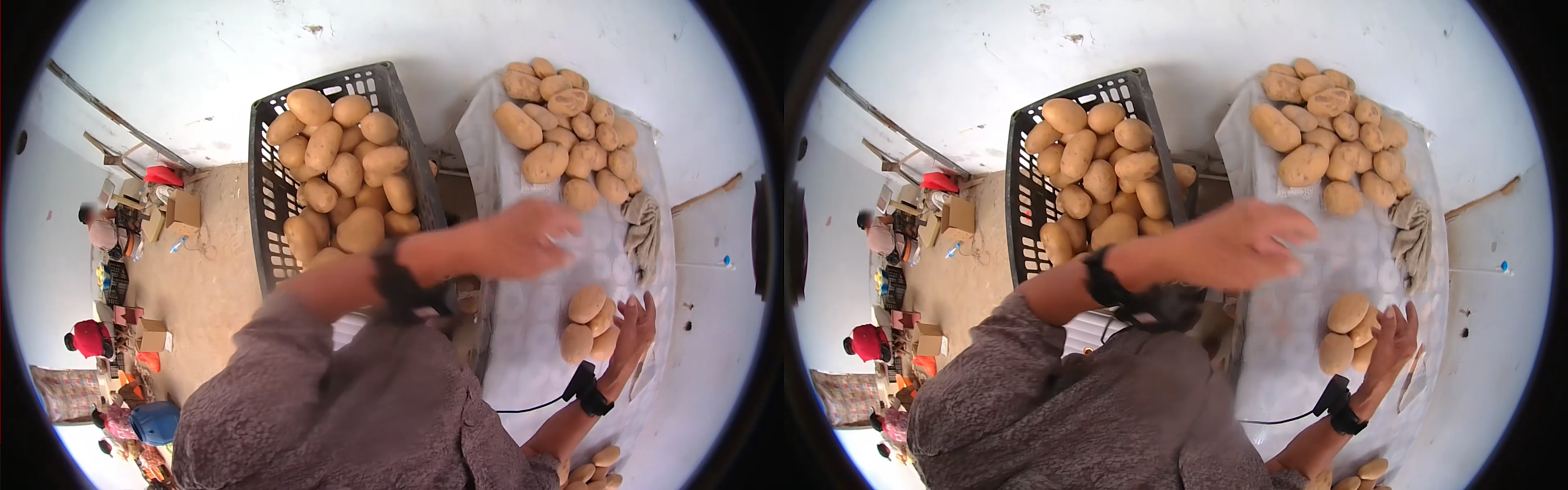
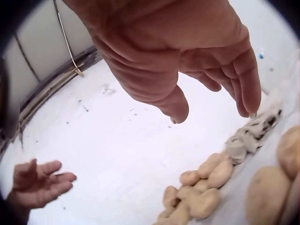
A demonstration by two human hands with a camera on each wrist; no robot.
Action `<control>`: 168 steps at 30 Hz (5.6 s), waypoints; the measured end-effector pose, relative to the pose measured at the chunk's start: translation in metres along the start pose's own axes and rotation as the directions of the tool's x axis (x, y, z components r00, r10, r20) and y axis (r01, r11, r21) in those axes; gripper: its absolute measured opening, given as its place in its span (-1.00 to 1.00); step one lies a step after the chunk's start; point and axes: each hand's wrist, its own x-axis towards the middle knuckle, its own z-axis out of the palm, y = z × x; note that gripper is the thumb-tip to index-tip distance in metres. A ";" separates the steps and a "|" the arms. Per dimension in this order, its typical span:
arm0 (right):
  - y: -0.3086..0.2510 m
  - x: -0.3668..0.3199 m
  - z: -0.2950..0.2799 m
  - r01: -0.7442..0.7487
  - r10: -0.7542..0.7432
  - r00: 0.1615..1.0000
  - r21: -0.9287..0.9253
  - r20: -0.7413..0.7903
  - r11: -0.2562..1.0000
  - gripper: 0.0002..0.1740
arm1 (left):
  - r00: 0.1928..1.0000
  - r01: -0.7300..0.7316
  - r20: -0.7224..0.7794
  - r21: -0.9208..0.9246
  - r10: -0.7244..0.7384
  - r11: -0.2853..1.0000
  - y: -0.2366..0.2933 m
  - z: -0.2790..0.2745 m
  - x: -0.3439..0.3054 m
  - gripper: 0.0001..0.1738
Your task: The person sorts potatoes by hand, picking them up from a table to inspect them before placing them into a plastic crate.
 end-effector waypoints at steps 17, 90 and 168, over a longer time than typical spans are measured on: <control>-0.276 -0.037 0.210 0.271 -0.537 0.533 0.469 0.654 0.841 -0.39 | 0.856 0.413 -0.407 0.162 -0.320 0.896 -0.013 -0.226 -0.071 -0.47; 0.251 -0.109 -0.023 -0.223 0.084 0.959 -0.535 -0.272 0.815 -0.35 | 0.576 0.414 0.813 -0.199 -0.086 0.888 -0.073 0.287 0.040 -0.51; -0.006 -0.090 0.024 -0.317 0.068 0.882 0.478 0.467 0.819 -0.10 | 0.747 0.600 0.618 -0.465 -0.247 0.651 -0.016 0.086 0.014 -0.34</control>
